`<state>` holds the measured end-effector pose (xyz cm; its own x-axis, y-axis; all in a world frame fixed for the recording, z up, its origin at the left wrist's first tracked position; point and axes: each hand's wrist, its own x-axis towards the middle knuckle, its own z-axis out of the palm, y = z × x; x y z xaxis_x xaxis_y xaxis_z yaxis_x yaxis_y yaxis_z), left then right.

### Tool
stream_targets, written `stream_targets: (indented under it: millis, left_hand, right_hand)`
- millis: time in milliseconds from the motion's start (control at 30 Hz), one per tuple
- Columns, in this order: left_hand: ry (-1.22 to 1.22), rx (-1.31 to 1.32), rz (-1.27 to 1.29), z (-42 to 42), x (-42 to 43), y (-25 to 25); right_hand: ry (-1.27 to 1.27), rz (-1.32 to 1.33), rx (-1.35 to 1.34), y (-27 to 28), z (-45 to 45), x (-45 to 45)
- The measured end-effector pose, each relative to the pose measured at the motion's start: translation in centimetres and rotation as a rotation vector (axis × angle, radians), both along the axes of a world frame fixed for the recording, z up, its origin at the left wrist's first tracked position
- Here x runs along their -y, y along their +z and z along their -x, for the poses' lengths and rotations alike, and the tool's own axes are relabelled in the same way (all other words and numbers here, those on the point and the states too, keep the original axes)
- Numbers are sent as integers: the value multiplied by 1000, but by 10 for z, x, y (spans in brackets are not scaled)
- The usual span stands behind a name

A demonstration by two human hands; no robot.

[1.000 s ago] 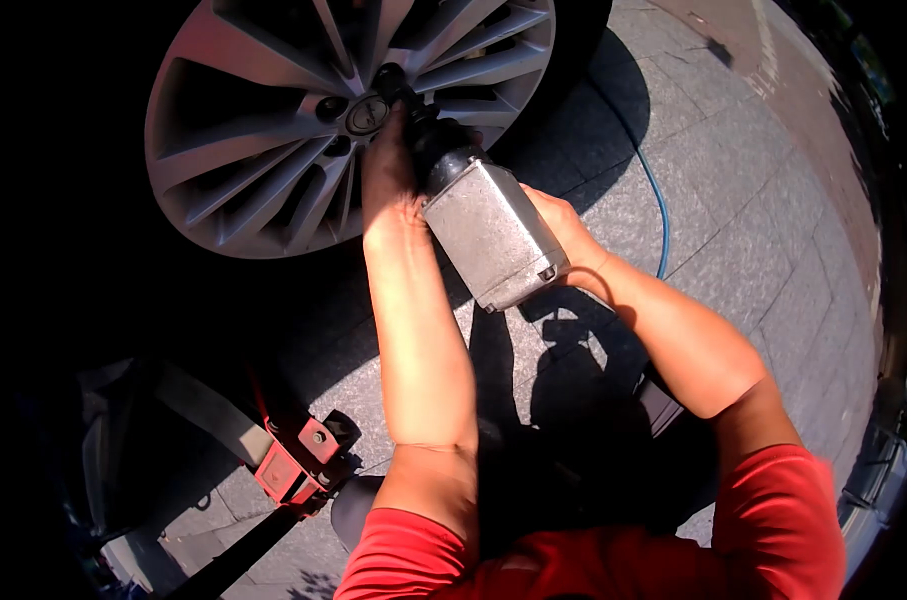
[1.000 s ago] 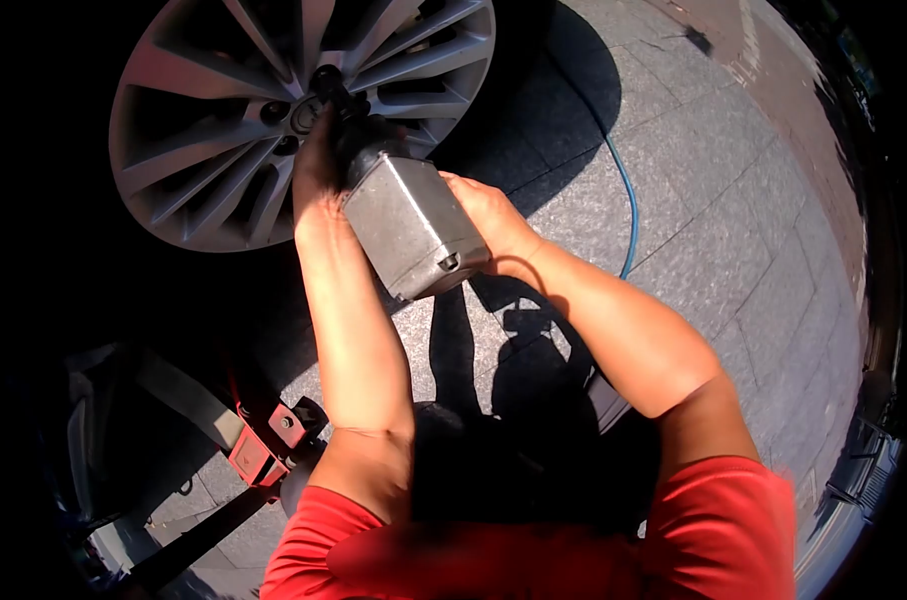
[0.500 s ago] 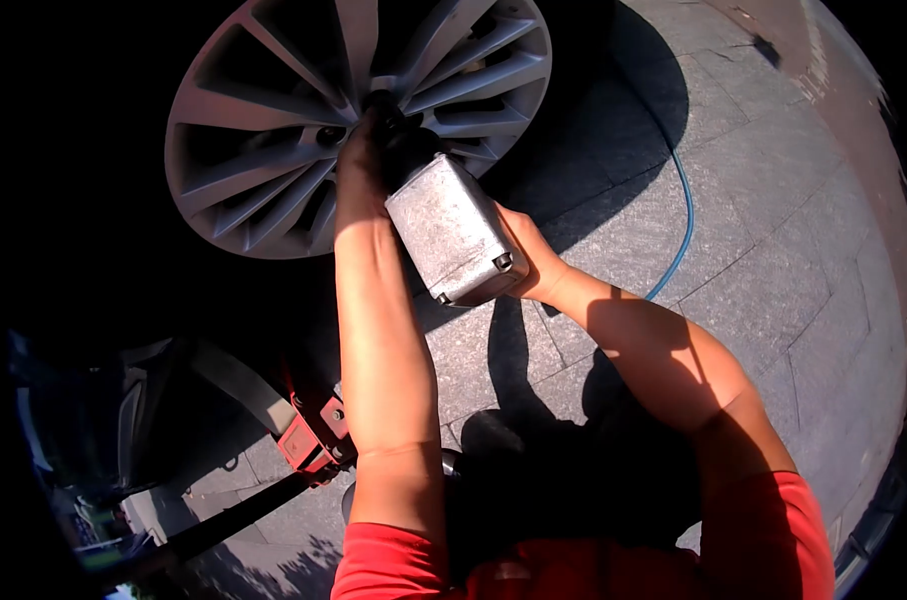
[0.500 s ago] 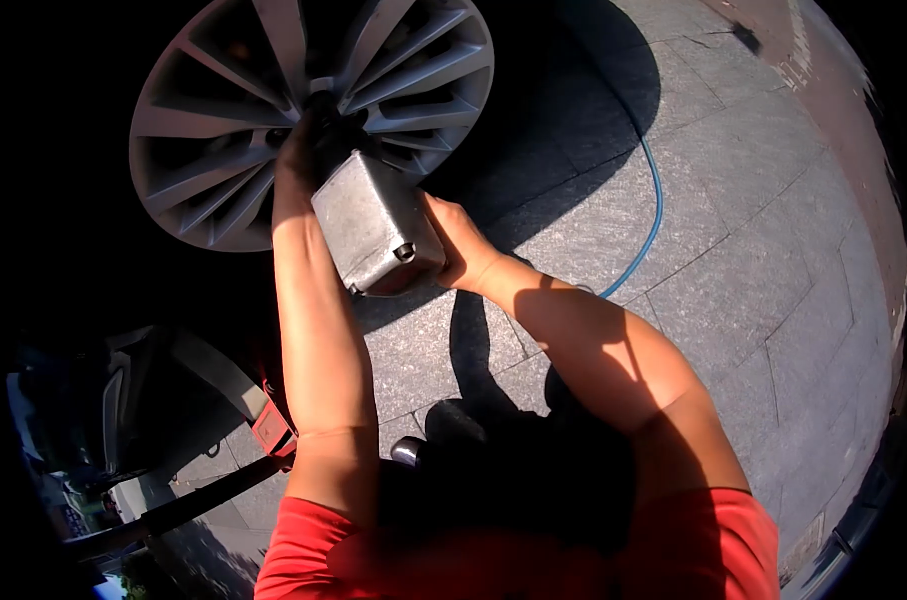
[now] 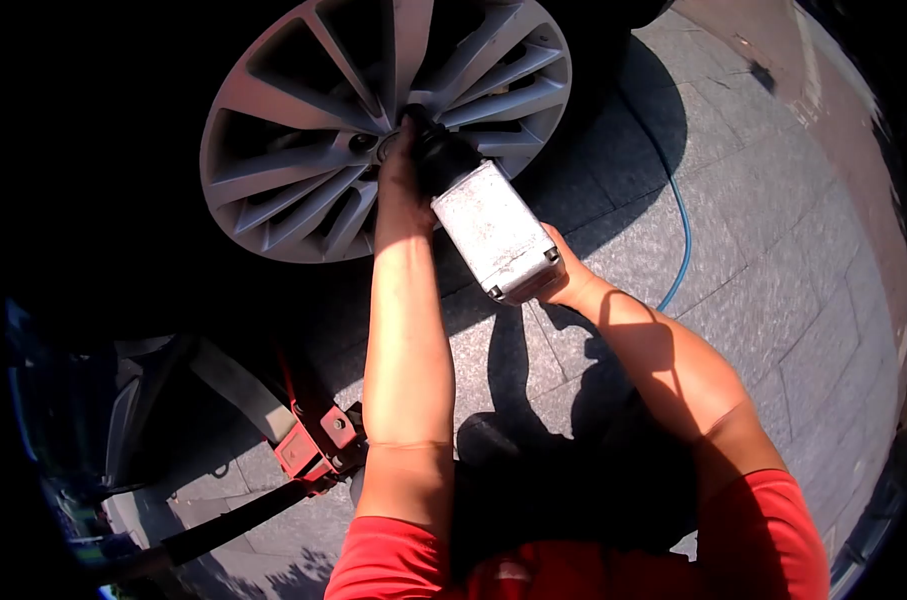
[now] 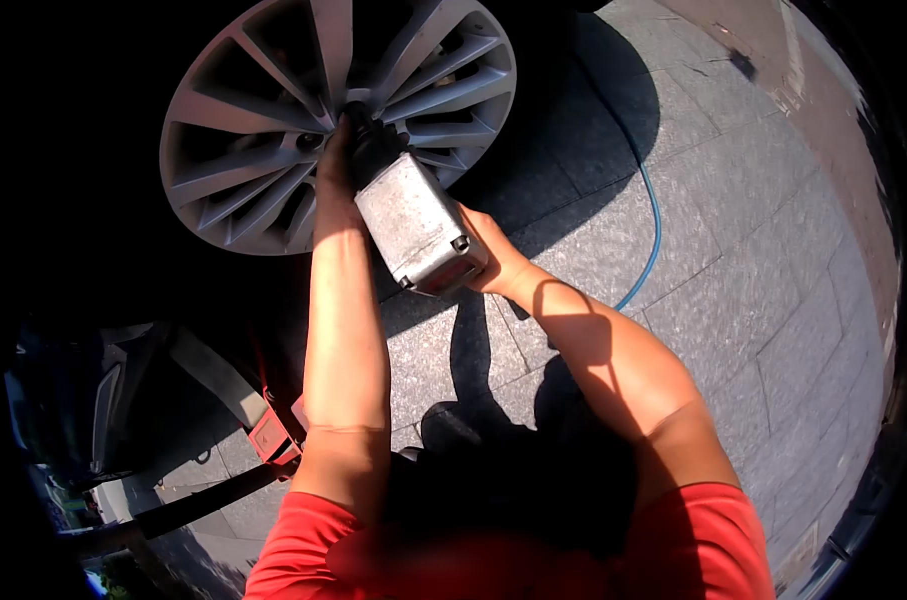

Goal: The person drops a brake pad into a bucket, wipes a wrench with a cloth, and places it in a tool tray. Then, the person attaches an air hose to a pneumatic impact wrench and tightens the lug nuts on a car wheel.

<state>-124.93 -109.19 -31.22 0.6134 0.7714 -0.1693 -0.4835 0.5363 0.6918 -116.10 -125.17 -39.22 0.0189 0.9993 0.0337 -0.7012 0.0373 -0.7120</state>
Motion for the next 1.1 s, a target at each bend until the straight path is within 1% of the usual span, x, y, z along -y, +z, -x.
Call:
stream_targets:
  millis: [33, 67, 100, 133, 167, 200, 233, 300, 333, 367, 400, 433, 467, 500, 533, 567, 600, 633, 667, 700, 733, 767, 833, 867, 900, 967, 1000, 1067, 1100]
  left_hand:
    - [-105, 318, 100, -1, 11, -1]
    - [-153, 497, 85, -6, 22, 2]
    - [-166, 505, 76, -5, 19, 7]
    - [-150, 378, 143, -5, 14, 10]
    - [-122, 241, 222, -2, 16, 11]
    - [-36, 57, 176, -3, 14, 14]
    - [-39, 62, 168, -5, 6, 9]
    - [41, -137, -32, -7, -14, -5]
    - [67, -216, -82, -6, -9, 2]
    - [64, -216, -81, -5, -12, 0]
    - [42, -116, 7, -5, -15, -1]
    - [20, -10, 97, -5, -18, -2]
    - [-138, 275, 158, -1, -15, -6]
    - [-138, 281, 163, -3, -10, -11]
    - [-140, 421, 189, -7, 4, -6]
    - [-142, 557, 216, -11, 12, -5]
    - [-205, 457, 230, -11, -4, -10]
    - [-215, 460, 229, -10, -10, -8]
    - [-173, 278, 151, -8, -13, -6]
    - [-130, 96, 70, -7, -16, -4]
    - [-151, 183, 100, -5, -17, -3]
    - [-161, 182, 104, -6, -20, -5]
    - [-179, 190, 167, -6, -29, -9]
    - [-185, 195, 196, -6, -32, -10]
    - [-190, 198, 196, -8, -34, -12]
    - [-172, 174, 140, -8, -36, -14]
    - [-173, 170, 144, -6, -37, -15]
    - [-167, 57, 95, -3, -36, -11]
    - [-167, 58, 97, -4, -33, -11]
  right_hand:
    - [-80, -68, 237, -4, 4, 3]
    - [-230, -206, 693, -18, 8, -3]
    - [-357, -272, 973, -32, 11, -7]
    - [-444, -291, 1111, -46, 12, -12]
    - [-380, -261, 1045, -58, 12, -11]
    - [-320, -228, 979, -70, 13, -9]
    - [-429, -351, 1186, -77, 11, -14]
    - [-372, -328, 976, -50, 12, -11]
    - [-347, -316, 871, -35, 12, -9]
    - [-89, -36, 65, -10, 19, 1]
    - [-189, -68, 367, -7, 18, -1]
    - [-203, -87, 492, 0, 16, 0]
    - [-222, -105, 618, 7, 14, 1]
    - [-244, -123, 741, 13, 12, 1]
    - [-187, -129, 551, 9, 10, 2]
    - [-227, -182, 717, 2, 8, -3]
    - [-333, -275, 1019, -16, 6, -10]
    - [-450, -360, 1264, -37, 7, -18]
    - [-536, -416, 1409, -45, 11, -23]
    - [-405, -309, 1082, -52, 15, -27]
    - [-315, -203, 666, -52, 21, -29]
    - [-292, -95, 300, -47, 27, -31]
    - [122, -29, -555, -27, 21, -28]
    - [53, 260, -592, -9, 25, -24]
    - [49, 258, -590, -8, 27, -23]
    - [-100, -35, -156, -8, 29, -21]
    - [-73, 46, -74, -11, 22, -22]
    - [-224, -157, 485, -7, 20, -19]
    - [-227, -179, 520, -6, 18, -19]
